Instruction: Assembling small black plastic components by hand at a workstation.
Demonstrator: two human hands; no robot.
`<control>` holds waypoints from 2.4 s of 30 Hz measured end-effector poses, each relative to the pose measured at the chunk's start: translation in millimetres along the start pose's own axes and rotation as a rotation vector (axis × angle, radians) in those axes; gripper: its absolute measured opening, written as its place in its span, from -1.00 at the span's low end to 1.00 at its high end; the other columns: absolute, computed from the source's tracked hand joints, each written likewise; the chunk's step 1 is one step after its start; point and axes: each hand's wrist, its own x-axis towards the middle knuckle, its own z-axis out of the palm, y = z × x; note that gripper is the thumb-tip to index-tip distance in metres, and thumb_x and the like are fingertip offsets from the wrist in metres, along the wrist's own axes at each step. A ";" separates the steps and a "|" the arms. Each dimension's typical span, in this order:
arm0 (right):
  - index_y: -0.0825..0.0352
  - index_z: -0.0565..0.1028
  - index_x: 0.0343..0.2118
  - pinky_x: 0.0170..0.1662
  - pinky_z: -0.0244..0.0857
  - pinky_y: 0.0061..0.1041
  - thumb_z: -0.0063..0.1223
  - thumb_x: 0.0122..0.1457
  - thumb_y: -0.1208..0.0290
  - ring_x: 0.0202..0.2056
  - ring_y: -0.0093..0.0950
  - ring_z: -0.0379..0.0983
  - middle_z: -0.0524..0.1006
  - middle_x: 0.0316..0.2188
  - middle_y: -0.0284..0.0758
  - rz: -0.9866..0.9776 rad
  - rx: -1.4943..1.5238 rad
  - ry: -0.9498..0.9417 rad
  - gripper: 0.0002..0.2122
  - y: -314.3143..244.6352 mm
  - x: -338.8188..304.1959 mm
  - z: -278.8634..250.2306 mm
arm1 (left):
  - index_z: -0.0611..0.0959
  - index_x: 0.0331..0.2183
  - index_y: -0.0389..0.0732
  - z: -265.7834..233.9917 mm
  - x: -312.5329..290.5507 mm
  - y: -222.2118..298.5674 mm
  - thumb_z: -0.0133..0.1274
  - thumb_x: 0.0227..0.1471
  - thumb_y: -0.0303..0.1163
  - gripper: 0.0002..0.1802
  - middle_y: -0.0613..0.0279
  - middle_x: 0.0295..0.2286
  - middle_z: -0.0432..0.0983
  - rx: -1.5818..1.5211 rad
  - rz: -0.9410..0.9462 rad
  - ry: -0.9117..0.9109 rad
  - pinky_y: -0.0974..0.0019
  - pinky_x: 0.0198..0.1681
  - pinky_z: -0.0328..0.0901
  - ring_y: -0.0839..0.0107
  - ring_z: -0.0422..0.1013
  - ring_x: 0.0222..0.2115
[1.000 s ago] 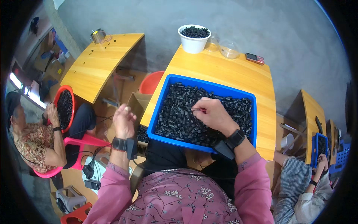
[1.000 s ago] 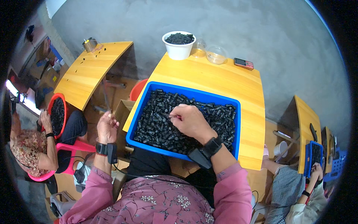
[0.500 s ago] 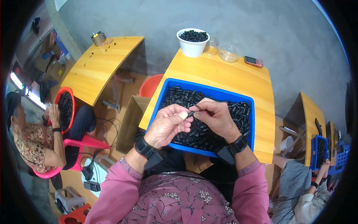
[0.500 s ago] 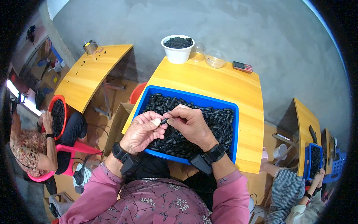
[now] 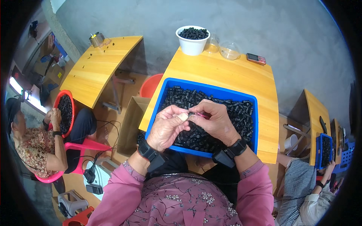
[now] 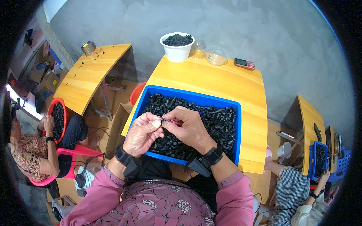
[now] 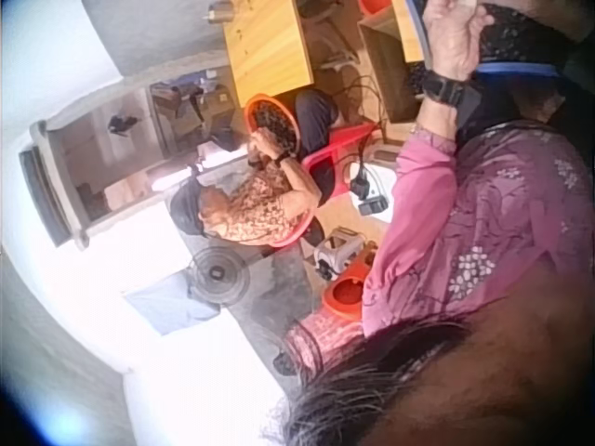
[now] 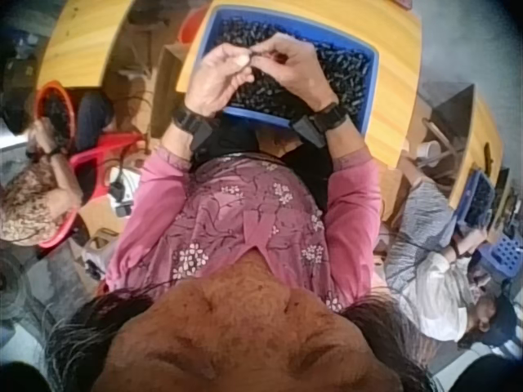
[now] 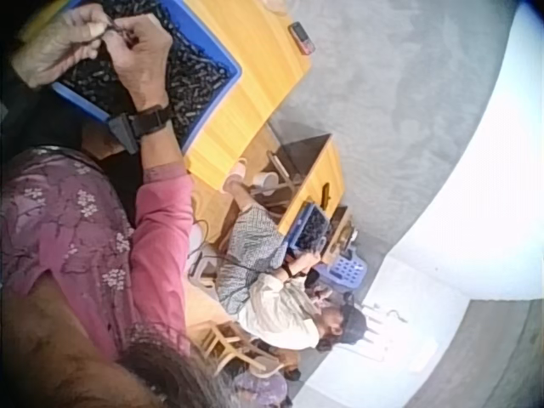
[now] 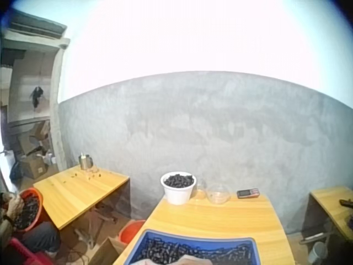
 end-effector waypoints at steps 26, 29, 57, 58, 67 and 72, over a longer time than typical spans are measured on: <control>0.40 0.55 -0.36 -0.35 0.34 -0.64 0.21 0.09 0.57 -0.43 -0.69 0.45 0.59 -0.49 -0.37 0.071 0.075 -0.016 -0.93 -3.9 -3.2 3.9 | 0.52 -0.05 -0.32 5.6 -3.5 1.5 0.06 0.20 -0.46 -0.71 0.10 -0.25 0.58 0.010 0.018 -0.036 0.22 -0.16 0.53 0.34 0.57 -0.31; 0.41 0.55 -0.36 -0.36 0.34 -0.62 0.21 0.08 0.58 -0.43 -0.63 0.47 0.56 -0.49 -0.35 -0.001 0.035 0.007 -0.92 -1.0 -2.7 6.8 | 0.51 -0.08 -0.30 1.1 -1.9 0.5 0.05 0.19 -0.48 -0.75 0.09 -0.27 0.58 -0.053 0.009 -0.058 0.19 -0.16 0.53 0.31 0.57 -0.31; 0.35 0.58 -0.18 -0.33 0.40 -0.53 0.16 0.09 0.62 -0.41 -0.42 0.51 0.54 -0.41 -0.28 -0.285 -0.177 0.006 -0.79 8.2 0.1 13.0 | 0.50 -0.16 -0.27 -6.5 -1.8 -0.5 0.05 0.09 -0.62 -0.76 0.10 -0.27 0.55 -0.373 -0.047 -0.068 0.26 -0.14 0.41 0.35 0.50 -0.35; 0.35 0.58 -0.18 -0.33 0.40 -0.53 0.16 0.09 0.62 -0.41 -0.42 0.51 0.54 -0.41 -0.28 -0.284 -0.178 0.008 -0.79 9.1 -0.1 13.0 | 0.51 -0.16 -0.26 -4.9 -2.3 -0.4 0.01 0.14 -0.62 -0.81 0.10 -0.29 0.53 -0.340 -0.031 -0.056 0.26 -0.16 0.42 0.35 0.48 -0.36; 0.35 0.57 -0.22 -0.35 0.40 -0.51 0.18 0.09 0.61 -0.41 -0.38 0.53 0.55 -0.43 -0.26 -0.250 -0.138 0.021 -0.83 11.6 -1.5 14.2 | 0.52 -0.18 -0.25 -6.4 -2.8 0.4 0.00 0.19 -0.56 -0.86 0.12 -0.34 0.54 -0.294 -0.020 -0.078 0.22 -0.20 0.42 0.37 0.47 -0.37; 0.36 0.58 -0.21 -0.34 0.41 -0.51 0.18 0.07 0.63 -0.40 -0.37 0.54 0.56 -0.41 -0.25 -0.258 -0.155 -0.024 -0.80 8.7 -1.9 14.4 | 0.52 -0.17 -0.25 -11.5 -1.6 -0.5 0.01 0.18 -0.57 -0.85 0.12 -0.34 0.54 -0.336 -0.043 -0.067 0.21 -0.19 0.43 0.36 0.48 -0.36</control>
